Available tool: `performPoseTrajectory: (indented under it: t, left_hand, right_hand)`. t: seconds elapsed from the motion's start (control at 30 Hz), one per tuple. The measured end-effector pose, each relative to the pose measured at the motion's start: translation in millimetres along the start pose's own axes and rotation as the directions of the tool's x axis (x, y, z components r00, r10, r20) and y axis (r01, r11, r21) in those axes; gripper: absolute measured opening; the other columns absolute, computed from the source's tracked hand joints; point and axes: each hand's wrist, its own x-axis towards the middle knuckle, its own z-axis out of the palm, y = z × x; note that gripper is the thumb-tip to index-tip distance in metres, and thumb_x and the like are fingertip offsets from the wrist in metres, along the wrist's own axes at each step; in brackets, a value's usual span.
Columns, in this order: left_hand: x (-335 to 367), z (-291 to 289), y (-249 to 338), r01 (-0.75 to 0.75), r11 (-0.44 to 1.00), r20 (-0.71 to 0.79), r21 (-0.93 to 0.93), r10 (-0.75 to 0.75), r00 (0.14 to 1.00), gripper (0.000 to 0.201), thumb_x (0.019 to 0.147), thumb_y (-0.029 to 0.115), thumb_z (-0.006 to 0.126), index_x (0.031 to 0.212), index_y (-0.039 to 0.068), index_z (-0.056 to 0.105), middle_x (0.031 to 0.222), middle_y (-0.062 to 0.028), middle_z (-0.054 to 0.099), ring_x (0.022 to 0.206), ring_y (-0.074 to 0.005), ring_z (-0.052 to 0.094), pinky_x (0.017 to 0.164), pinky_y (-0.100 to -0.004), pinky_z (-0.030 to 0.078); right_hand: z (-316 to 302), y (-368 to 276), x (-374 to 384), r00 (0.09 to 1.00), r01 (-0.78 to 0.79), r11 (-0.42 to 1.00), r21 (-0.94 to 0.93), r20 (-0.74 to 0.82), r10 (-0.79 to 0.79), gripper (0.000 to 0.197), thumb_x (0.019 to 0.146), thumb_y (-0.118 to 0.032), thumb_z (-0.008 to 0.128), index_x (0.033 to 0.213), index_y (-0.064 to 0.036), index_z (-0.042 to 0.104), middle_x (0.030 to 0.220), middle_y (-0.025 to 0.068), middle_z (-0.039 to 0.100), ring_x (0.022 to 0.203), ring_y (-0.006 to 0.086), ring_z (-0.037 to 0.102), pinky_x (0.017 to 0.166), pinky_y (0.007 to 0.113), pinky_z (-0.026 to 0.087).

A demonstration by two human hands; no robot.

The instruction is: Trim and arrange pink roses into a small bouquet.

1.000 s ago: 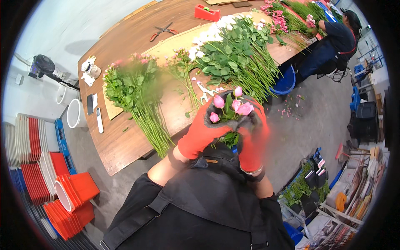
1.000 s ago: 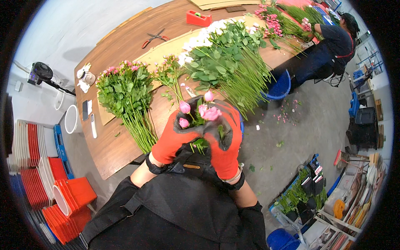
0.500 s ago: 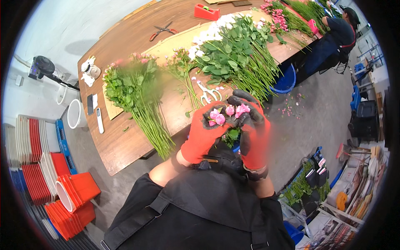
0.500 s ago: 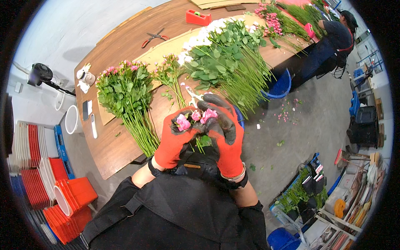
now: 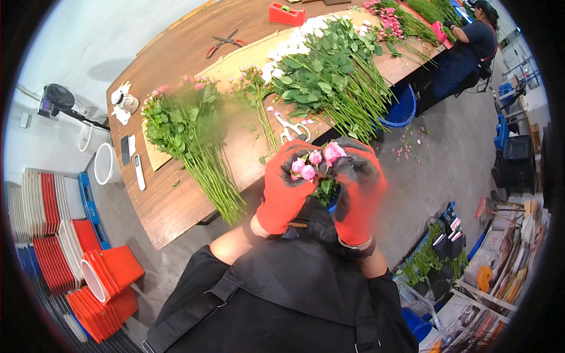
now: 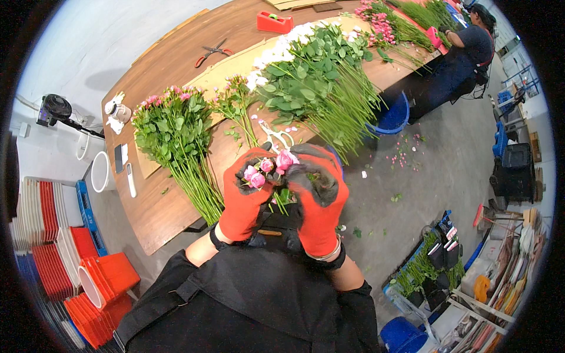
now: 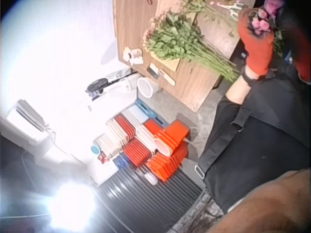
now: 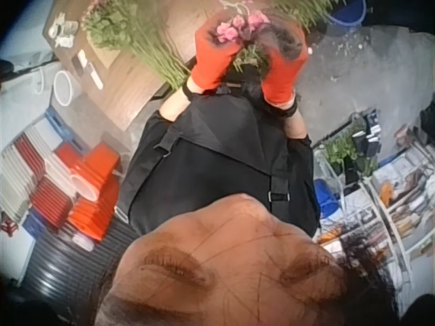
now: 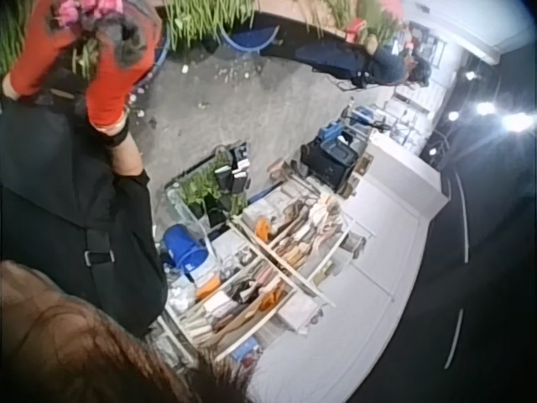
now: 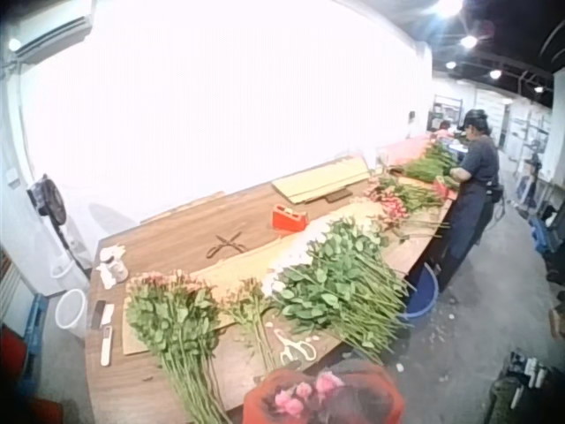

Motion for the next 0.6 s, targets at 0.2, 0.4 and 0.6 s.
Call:
performPoseTrajectory:
  t: [0.2, 0.4, 0.6]
  left_hand:
    - [0, -5, -2, 0.101, 0.985, 0.05, -0.139, -0.095, 0.994, 0.039, 0.07, 0.0, 0.07, 0.11, -0.004, 0.071, 0.112, -0.0085, 0.067, 0.1, -0.0154, 0.063, 0.089, -0.03, 0.051]
    - [-2, -8, 0, 0.072, 0.997, 0.07, 0.023, -0.074, 0.995, 0.038, 0.07, 0.002, 0.072, 0.108, -0.002, 0.072, 0.105, -0.0071, 0.068, 0.098, -0.0178, 0.063, 0.094, -0.0326, 0.049]
    - [-3, -15, -1, -0.19, 0.943, 0.252, 0.272, 0.121, 0.96, 0.04, 0.065, 0.008, 0.078, 0.105, 0.007, 0.076, 0.104, -0.0083, 0.071, 0.105, -0.0324, 0.063, 0.111, -0.0513, 0.042]
  right_hand:
    - [2, 3, 2, 0.96, -0.237, 0.919, 0.315, -0.07, 0.271, 0.027, 0.086, 0.001, 0.068, 0.113, 0.0024, 0.069, 0.118, 0.0083, 0.069, 0.114, 0.0201, 0.063, 0.099, 0.034, 0.049]
    - [-19, -9, 17, 0.961, -0.191, 0.942, 0.275, -0.142, 0.237, 0.036, 0.084, -0.002, 0.076, 0.12, -0.001, 0.071, 0.129, 0.0091, 0.067, 0.115, 0.0203, 0.064, 0.099, 0.034, 0.05]
    - [-47, -50, 44, 0.783, 0.588, 0.612, -0.529, 0.563, -0.265, 0.042, 0.075, -0.016, 0.085, 0.115, -0.0135, 0.075, 0.123, 0.0069, 0.069, 0.124, 0.0345, 0.059, 0.112, 0.053, 0.038]
